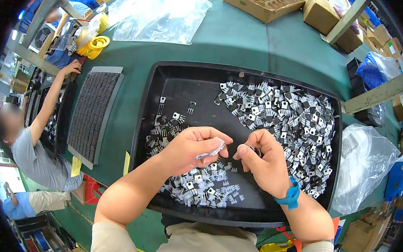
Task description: The person sits at a workstation and repeatedly picks up small black electronic components and white plastic clips from a black tray. They insert the clips into the components by hand and place the assembled units back into the tray. The process is repetitive and involves handling small parts with precision.
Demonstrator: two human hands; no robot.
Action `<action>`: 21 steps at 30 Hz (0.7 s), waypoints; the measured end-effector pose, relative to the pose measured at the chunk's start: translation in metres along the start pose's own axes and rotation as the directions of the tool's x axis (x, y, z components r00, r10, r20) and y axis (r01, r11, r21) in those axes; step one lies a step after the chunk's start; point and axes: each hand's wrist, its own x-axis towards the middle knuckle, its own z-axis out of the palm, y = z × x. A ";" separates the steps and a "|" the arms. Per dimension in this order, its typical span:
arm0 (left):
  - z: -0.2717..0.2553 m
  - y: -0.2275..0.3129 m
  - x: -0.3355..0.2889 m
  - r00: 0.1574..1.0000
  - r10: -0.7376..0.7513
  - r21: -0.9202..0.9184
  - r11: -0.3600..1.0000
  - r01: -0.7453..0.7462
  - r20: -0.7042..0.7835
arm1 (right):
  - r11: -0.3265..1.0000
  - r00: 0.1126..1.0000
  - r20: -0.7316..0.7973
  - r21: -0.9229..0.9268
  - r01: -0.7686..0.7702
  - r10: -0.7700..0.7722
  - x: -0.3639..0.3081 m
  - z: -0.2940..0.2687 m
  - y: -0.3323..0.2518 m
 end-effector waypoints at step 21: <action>-0.003 -0.009 0.011 0.995 0.001 0.204 0.979 0.019 -0.101 | 0.988 0.998 -0.024 -0.145 0.059 -0.063 -0.007 0.002 -0.002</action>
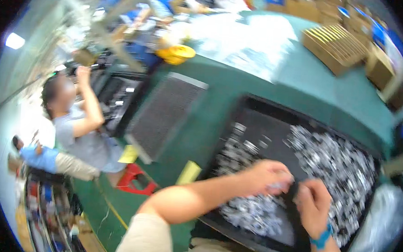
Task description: The person sits at a workstation and repeatedly picks up small black electronic components and white plastic clips from a black tray. They insert the clips into the components by hand and place the assembled units back into the tray. The process is repetitive and involves handling small parts with precision.
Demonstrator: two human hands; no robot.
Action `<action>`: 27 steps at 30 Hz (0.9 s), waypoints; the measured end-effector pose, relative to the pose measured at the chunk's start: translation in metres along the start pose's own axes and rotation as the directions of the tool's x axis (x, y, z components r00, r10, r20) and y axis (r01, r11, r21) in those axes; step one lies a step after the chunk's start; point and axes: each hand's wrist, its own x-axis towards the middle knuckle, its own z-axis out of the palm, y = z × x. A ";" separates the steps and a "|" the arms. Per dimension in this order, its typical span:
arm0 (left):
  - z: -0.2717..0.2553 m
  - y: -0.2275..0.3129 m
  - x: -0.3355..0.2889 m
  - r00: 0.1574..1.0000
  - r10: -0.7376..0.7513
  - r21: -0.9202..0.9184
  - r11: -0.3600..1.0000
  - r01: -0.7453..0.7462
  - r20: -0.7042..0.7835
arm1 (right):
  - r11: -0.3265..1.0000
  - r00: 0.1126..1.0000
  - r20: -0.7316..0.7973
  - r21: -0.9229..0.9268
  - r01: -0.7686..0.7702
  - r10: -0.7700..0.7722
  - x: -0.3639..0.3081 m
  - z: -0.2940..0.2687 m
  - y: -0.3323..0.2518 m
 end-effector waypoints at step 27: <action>0.005 0.005 -0.010 1.000 -0.009 -0.110 0.994 0.011 0.019 | 0.952 0.966 -0.056 -0.193 0.237 -0.252 -0.004 0.010 -0.006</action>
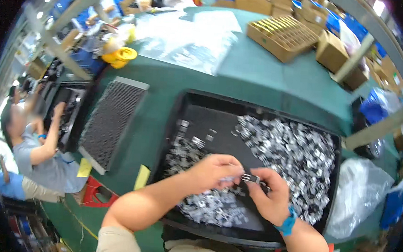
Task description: The person sits at a workstation and repeatedly picks up small black electronic components and white plastic clips from a black tray. They insert the clips into the components by hand and place the assembled units back into the tray. The process is repetitive and involves handling small parts with precision.
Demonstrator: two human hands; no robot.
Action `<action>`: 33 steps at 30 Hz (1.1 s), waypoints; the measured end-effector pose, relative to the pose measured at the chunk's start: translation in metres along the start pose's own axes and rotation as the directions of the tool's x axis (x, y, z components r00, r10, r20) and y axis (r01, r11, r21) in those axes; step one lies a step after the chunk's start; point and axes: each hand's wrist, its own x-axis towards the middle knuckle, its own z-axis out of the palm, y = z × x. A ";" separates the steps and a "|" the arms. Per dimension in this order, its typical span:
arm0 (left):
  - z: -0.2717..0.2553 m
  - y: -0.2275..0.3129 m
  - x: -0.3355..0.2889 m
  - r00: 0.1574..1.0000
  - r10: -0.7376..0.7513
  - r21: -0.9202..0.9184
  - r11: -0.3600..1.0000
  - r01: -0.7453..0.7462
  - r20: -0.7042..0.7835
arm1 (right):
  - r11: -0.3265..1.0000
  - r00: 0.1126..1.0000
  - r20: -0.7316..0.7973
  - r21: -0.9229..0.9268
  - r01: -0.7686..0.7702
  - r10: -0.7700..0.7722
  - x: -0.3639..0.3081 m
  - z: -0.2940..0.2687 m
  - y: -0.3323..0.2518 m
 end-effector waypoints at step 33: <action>-0.001 0.004 -0.002 1.000 0.003 0.135 0.991 -0.006 0.019 | 0.995 0.989 0.122 -0.040 0.091 -0.086 0.000 -0.005 0.002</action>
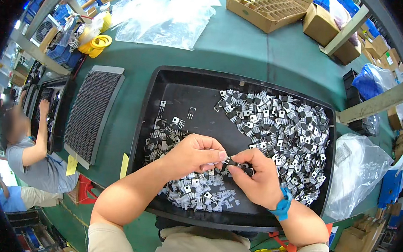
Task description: The person sits at a workstation and repeatedly picks up small black electronic components and white plastic clips from a black tray. They insert the clips into the components by hand and place the assembled units back into the tray. The process is repetitive and involves handling small parts with precision.
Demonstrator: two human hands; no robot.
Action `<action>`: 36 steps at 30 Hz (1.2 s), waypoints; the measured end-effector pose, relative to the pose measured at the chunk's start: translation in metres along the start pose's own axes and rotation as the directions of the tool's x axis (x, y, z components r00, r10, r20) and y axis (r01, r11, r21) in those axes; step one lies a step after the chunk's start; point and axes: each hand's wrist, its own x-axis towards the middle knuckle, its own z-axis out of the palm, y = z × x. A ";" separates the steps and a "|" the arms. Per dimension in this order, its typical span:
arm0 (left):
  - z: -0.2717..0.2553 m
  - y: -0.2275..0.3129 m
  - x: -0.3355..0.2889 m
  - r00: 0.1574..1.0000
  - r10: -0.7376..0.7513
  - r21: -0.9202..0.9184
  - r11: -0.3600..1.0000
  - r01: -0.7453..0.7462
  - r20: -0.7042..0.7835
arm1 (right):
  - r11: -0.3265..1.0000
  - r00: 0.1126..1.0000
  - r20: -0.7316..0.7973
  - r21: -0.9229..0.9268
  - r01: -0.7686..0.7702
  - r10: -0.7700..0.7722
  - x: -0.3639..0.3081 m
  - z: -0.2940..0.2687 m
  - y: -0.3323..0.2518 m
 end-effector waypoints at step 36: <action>-0.008 0.004 0.001 0.990 0.121 -0.143 0.981 -0.130 -0.071 | 0.982 0.974 0.208 -0.146 0.120 -0.088 0.005 0.015 0.038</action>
